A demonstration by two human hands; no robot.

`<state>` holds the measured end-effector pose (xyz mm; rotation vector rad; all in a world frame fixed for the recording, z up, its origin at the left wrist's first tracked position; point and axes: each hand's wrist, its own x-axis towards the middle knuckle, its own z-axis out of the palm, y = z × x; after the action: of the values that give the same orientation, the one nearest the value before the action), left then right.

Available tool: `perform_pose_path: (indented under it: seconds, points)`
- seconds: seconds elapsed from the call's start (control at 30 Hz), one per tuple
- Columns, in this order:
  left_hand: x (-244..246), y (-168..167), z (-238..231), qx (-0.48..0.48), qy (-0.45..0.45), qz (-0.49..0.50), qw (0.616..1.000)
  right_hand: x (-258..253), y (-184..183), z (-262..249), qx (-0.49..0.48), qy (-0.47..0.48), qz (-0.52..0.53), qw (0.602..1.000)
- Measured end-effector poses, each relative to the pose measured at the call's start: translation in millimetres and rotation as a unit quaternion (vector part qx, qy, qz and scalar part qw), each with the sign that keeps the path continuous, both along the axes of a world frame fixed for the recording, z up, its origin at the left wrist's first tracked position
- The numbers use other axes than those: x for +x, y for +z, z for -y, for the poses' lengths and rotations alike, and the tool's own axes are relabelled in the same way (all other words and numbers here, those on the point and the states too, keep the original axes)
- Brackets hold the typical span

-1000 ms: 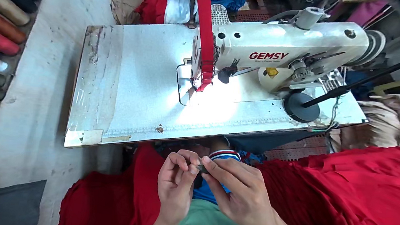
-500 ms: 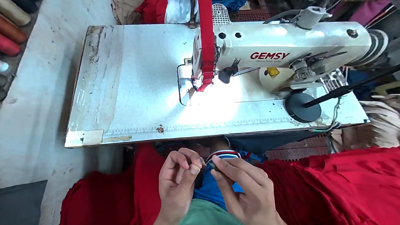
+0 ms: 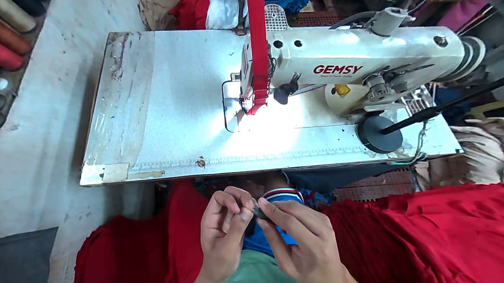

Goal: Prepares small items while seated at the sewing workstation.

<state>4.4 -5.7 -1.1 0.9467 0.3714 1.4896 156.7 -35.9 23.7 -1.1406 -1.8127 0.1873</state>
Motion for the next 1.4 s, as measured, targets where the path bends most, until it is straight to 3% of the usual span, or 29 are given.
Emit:
perform_pose_path:
  seconds: [0.6,0.73,0.83,0.93,1.4]
  points:
    - [0,0,0,-0.002,0.007,-0.007,1.000,1,2,2,-0.004,-0.004,-0.027,1.000]
    - [-1,-2,-1,-0.074,-0.042,0.095,0.992,4,1,1,-0.014,-0.011,-0.032,0.999]
    - [0,-3,-1,-0.145,-0.113,0.207,0.961,0,-2,2,-0.025,-0.006,-0.032,0.999]
    - [0,-6,0,-0.176,-0.152,0.259,0.937,-2,-4,4,-0.032,-0.002,-0.036,0.999]
    - [0,-5,0,-0.168,-0.181,0.285,0.926,4,-12,9,-0.050,0.007,-0.044,0.998]
